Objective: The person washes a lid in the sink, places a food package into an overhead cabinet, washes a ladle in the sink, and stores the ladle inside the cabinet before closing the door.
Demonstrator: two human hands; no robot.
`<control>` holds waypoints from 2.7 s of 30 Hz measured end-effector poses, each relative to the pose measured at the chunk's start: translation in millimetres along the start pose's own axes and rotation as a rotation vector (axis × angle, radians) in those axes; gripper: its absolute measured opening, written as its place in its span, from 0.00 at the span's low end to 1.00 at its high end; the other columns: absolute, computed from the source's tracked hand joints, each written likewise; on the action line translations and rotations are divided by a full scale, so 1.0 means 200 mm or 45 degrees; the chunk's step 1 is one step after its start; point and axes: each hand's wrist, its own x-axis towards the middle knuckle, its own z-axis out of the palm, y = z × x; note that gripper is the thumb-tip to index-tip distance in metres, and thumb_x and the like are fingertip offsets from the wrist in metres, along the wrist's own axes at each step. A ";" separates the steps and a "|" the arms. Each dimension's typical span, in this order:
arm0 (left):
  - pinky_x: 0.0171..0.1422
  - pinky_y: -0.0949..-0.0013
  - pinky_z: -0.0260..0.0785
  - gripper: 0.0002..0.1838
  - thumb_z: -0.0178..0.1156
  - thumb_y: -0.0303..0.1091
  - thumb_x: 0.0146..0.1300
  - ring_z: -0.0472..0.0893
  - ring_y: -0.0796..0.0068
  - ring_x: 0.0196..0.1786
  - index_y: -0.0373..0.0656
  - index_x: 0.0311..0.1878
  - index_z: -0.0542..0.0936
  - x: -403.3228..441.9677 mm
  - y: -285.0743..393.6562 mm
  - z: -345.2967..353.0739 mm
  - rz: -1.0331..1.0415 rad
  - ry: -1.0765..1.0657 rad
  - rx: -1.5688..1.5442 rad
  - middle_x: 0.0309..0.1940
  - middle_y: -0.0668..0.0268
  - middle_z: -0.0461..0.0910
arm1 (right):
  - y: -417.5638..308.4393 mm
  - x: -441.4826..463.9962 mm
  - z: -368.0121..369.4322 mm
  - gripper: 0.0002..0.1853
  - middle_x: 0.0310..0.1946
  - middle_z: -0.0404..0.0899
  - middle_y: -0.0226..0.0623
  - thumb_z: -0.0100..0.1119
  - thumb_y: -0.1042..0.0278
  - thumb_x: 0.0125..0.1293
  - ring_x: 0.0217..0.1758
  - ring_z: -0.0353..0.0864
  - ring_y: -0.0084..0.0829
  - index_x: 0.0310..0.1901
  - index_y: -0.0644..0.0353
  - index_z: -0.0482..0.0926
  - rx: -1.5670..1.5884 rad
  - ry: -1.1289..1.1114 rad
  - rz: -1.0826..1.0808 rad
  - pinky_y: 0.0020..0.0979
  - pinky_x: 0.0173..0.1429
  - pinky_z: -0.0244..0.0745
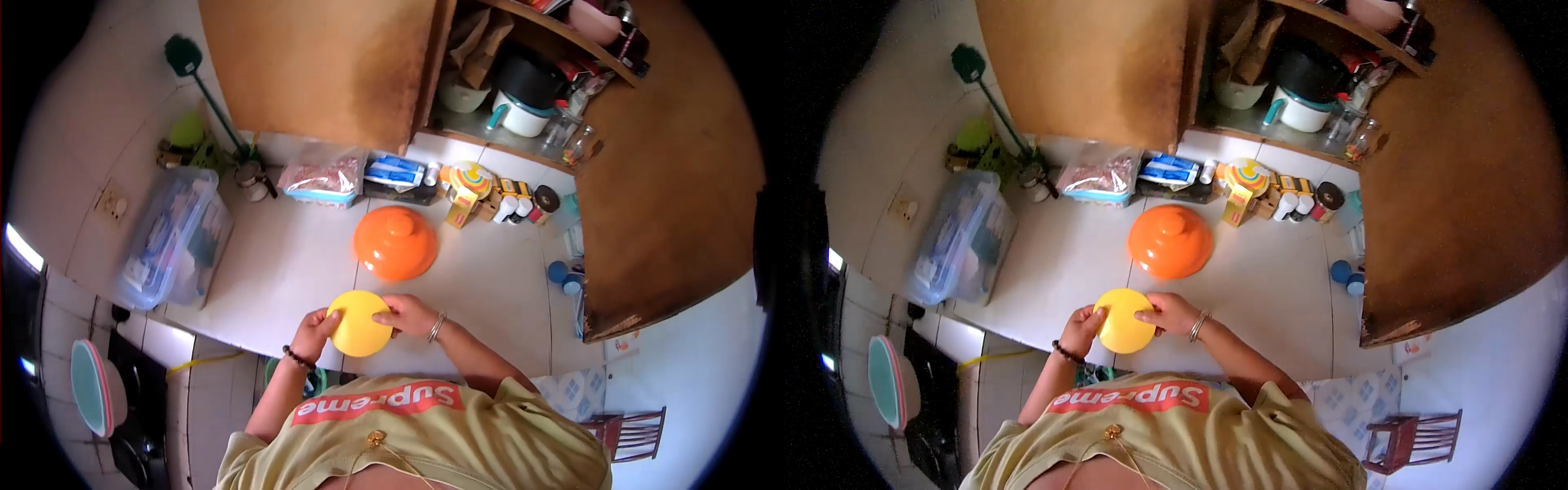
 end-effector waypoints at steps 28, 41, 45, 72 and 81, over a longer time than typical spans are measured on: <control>0.50 0.74 0.64 0.19 0.53 0.28 0.56 0.70 0.81 0.45 0.38 0.51 0.65 -0.23 -0.12 0.13 0.317 0.252 -0.252 0.43 0.69 0.72 | 0.01 0.03 0.05 0.10 0.30 0.72 0.29 0.48 0.69 0.58 0.29 0.71 0.17 0.40 0.64 0.69 0.187 -0.129 -0.051 0.20 0.32 0.71; 0.46 0.76 0.61 0.22 0.44 0.46 0.61 0.70 0.81 0.46 0.47 0.55 0.63 -0.60 -0.26 0.09 0.325 0.961 -0.285 0.51 0.69 0.66 | -0.18 0.02 0.15 0.08 0.27 0.73 0.29 0.48 0.71 0.58 0.26 0.70 0.18 0.38 0.64 0.72 0.619 -0.598 -0.248 0.20 0.30 0.66; 0.47 0.77 0.57 0.23 0.41 0.50 0.61 0.69 0.81 0.48 0.48 0.56 0.63 -0.64 -0.26 0.13 0.328 1.000 -0.240 0.53 0.70 0.64 | -0.10 0.10 0.21 0.08 0.19 0.71 0.32 0.50 0.68 0.56 0.22 0.69 0.20 0.33 0.64 0.71 -0.679 -0.328 -0.476 0.24 0.26 0.65; 0.49 0.75 0.64 0.17 0.48 0.36 0.59 0.73 0.78 0.44 0.35 0.48 0.69 -0.55 -0.32 0.27 0.326 0.315 -0.462 0.43 0.66 0.73 | 0.03 -0.02 0.14 0.09 0.24 0.73 0.28 0.49 0.70 0.57 0.24 0.68 0.16 0.38 0.65 0.71 -0.113 -0.395 -0.262 0.19 0.28 0.66; 0.44 0.74 0.67 0.14 0.51 0.27 0.54 0.75 0.75 0.40 0.33 0.45 0.70 -0.47 -0.27 0.41 0.263 0.405 -0.607 0.38 0.64 0.75 | 0.07 -0.16 0.03 0.16 0.25 0.73 0.28 0.53 0.67 0.56 0.27 0.67 0.15 0.45 0.61 0.69 -0.214 -0.219 -0.427 0.18 0.33 0.65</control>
